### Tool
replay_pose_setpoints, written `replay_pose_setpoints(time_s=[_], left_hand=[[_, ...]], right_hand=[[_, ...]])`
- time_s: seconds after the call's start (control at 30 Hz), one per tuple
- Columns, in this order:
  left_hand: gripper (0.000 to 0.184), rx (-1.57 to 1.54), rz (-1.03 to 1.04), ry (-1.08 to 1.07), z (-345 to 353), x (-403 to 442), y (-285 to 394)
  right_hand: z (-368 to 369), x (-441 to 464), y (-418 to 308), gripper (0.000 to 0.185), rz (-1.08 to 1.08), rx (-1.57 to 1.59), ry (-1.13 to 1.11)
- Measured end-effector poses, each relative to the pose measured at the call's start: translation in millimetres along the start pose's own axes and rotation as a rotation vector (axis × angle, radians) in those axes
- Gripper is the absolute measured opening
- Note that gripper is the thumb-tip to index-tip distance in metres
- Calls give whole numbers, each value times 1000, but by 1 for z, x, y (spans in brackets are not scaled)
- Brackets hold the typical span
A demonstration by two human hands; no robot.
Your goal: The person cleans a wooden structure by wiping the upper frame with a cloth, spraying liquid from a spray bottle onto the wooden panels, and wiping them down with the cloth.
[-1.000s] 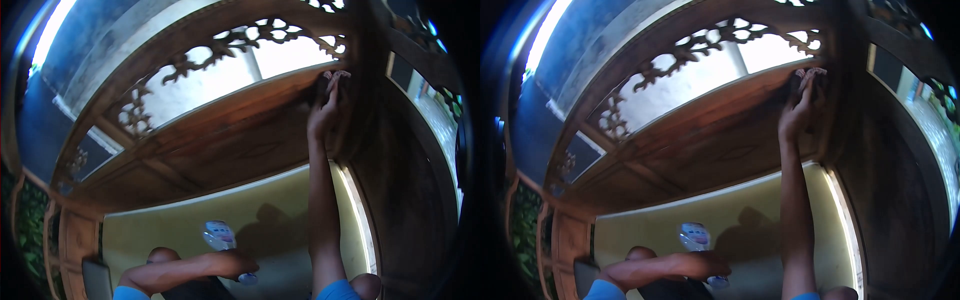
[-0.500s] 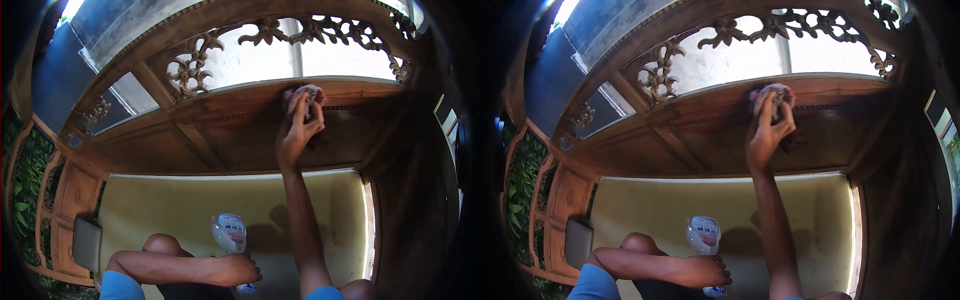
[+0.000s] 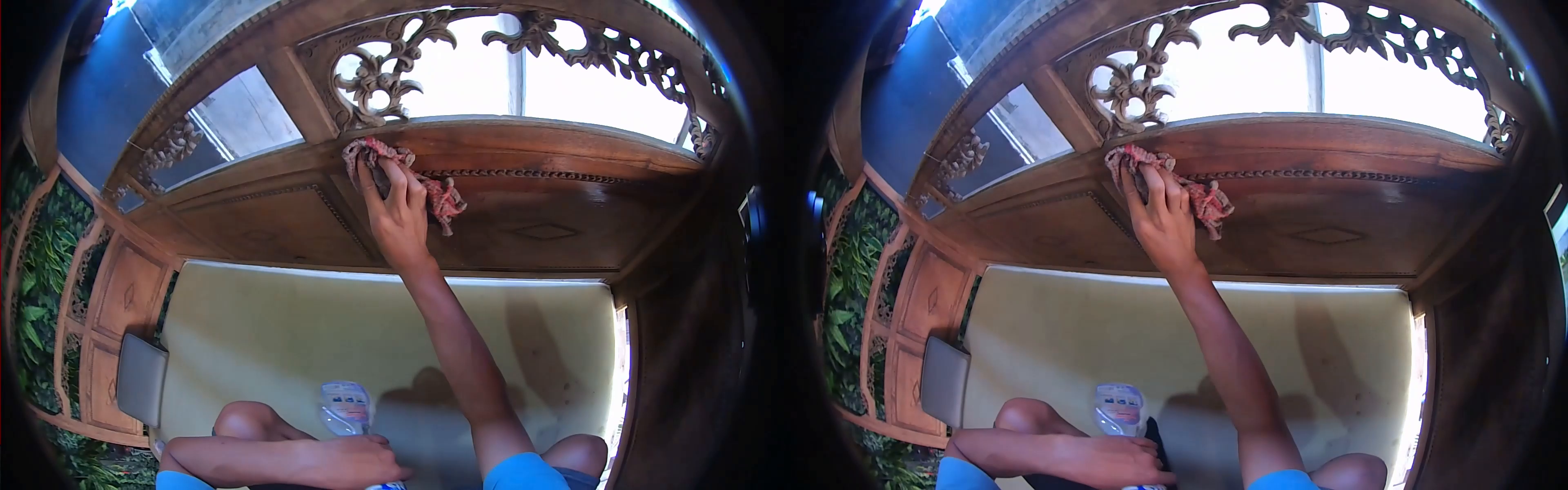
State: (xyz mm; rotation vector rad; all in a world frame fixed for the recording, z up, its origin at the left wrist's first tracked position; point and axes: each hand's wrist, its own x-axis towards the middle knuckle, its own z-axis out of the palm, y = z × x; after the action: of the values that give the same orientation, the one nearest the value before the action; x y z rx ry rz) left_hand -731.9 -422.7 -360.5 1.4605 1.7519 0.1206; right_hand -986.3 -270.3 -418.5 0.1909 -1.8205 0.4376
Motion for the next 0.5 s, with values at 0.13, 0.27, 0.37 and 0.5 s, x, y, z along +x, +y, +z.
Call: replay_pose_setpoints(time_s=[0.13,0.27,0.37,0.5], left_hand=[[27,-674,-26,-134,-41,-25,-51],[30,-844,-190,211,-41,-48,-144],[26,-1010,-320,843,1,-52,-215],[25,-933,-451,1458,63,-19,-259]], right_hand=[[0,-3,4,48,-145,-111,-48],[-12,3,2,50,-166,-138,-107],[-14,-2,2,50,-188,-183,-146],[-8,-43,4,50,-181,-252,-229]])
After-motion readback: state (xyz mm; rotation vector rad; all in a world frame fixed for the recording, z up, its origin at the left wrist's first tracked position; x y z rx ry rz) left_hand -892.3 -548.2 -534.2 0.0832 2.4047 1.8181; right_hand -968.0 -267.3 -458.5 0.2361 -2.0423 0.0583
